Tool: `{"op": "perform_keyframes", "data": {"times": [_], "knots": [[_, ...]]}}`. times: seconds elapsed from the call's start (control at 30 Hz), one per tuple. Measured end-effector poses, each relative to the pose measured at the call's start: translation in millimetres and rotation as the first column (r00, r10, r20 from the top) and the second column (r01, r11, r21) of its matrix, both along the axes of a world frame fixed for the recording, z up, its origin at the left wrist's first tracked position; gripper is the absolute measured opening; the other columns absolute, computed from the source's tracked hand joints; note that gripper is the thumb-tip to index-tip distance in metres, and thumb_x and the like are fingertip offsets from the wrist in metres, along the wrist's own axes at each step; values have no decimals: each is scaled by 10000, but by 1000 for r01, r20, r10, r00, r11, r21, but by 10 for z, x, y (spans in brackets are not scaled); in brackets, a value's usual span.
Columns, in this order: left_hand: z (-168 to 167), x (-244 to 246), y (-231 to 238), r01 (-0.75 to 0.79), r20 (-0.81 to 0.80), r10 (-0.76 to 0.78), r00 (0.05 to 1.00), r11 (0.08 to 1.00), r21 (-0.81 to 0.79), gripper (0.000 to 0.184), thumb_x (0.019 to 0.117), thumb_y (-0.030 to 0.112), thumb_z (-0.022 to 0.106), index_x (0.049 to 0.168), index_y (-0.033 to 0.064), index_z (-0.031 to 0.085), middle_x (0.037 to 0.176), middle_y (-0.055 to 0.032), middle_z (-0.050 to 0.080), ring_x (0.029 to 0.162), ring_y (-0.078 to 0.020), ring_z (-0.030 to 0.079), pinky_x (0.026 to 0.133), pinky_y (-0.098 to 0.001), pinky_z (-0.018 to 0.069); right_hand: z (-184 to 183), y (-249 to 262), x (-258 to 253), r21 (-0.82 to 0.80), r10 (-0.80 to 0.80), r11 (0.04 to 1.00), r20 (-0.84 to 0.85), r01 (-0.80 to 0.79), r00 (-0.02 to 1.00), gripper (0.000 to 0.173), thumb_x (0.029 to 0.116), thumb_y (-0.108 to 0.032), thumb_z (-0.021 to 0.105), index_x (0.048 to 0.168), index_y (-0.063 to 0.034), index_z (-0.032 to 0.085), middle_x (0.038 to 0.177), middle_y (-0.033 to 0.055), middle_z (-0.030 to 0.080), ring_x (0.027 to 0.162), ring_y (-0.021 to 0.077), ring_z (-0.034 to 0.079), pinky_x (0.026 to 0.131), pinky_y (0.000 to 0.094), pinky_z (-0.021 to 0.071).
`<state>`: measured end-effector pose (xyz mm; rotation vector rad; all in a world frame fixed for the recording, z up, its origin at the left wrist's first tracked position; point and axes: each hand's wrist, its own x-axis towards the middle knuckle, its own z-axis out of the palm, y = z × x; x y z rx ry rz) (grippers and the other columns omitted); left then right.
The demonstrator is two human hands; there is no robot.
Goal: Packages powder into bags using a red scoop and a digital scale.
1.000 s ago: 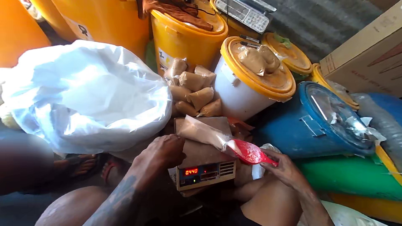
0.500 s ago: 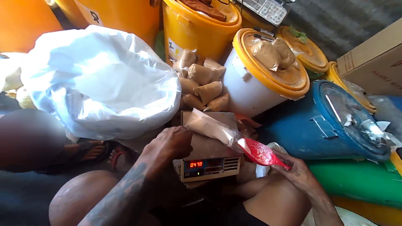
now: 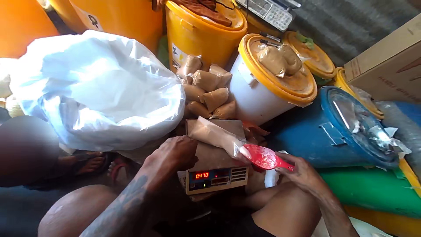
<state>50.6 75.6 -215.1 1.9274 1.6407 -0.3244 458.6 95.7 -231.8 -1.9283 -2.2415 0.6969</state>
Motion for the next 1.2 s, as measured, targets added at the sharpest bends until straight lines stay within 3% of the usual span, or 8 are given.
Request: {"op": "perform_keyframes", "data": {"times": [0.27, 0.5, 0.6, 0.73, 0.83, 1.03, 1.13, 1.2], "knots": [[68, 42, -2, -1, -1, 1, 1000, 1000, 8, 370, 989, 363, 652, 1241, 92, 663, 1144, -134, 679, 1075, -336, 661, 893, -559, 525, -31, -42, 76, -7, -9, 1000, -88, 8, 996, 537, 865, -182, 763, 1377, -76, 640, 1143, 138, 739, 999, 253, 724, 930, 496, 571], [35, 64, -1, 11, -3, -11, 1000, 999, 37, 363, 984, 361, 660, 1238, 102, 673, 1120, -120, 684, 1050, -316, 668, 881, -543, 531, -49, -115, 141, -15, -34, 999, -80, 33, 996, 534, 870, -146, 773, 1382, -79, 639, 1160, 146, 735, 1022, 264, 719, 956, 510, 556], [34, 78, -7, 0, 0, 0, 1000, 999, 36, 327, 976, 355, 670, 1177, 98, 686, 1101, -117, 685, 1035, -319, 670, 868, -547, 536, -40, -128, 128, -29, -37, 999, -93, 34, 995, 536, 869, -137, 769, 1386, -82, 635, 1176, 142, 731, 1045, 263, 715, 965, 509, 556], [13, 69, -1, -13, 4, 13, 1000, 1000, 24, 334, 974, 355, 672, 1186, 98, 686, 1112, -121, 690, 1055, -324, 668, 882, -559, 531, -49, -115, 61, -16, 0, 1000, -147, -2, 989, 540, 856, -179, 762, 1373, -76, 641, 1140, 105, 745, 992, 180, 727, 924, 391, 590], [-36, 60, 17, 7, -6, -7, 1000, 999, 32, 343, 978, 371, 657, 1190, 103, 684, 1116, -114, 690, 1057, -321, 669, 882, -554, 534, -38, -75, 9, -18, -16, 1000, 42, 17, 999, 550, 892, -219, 763, 1419, -142, 626, 1243, 132, 718, 1137, 307, 689, 1009, 583, 514], [-32, 55, 15, -19, -2, 19, 1000, 1000, 24, 342, 972, 366, 671, 1195, 107, 681, 1120, -119, 691, 1068, -324, 668, 890, -563, 530, 127, -57, -22, 41, -13, 999, 224, 4, 974, 549, 892, -235, 777, 1421, -192, 633, 1221, 144, 725, 1113, 379, 686, 968, 680, 481], [-3, 51, -14, -16, -2, 16, 1000, 999, 30, 342, 979, 367, 664, 1200, 107, 680, 1104, -122, 688, 1051, -325, 668, 874, -555, 532, 222, -26, 166, 27, 9, 1000, 161, -14, 987, 547, 878, -217, 778, 1404, -164, 640, 1228, 142, 721, 1119, 358, 690, 977, 655, 504], [17, 42, -31, -15, 1, 15, 1000, 999, 31, 343, 980, 366, 660, 1204, 107, 672, 1109, -124, 685, 1050, -330, 667, 868, -557, 530, 381, -21, 289, 62, 21, 998, 59, -25, 998, 548, 860, -196, 778, 1381, -90, 642, 1191, 174, 723, 1065, 336, 708, 956, 592, 540]]}}
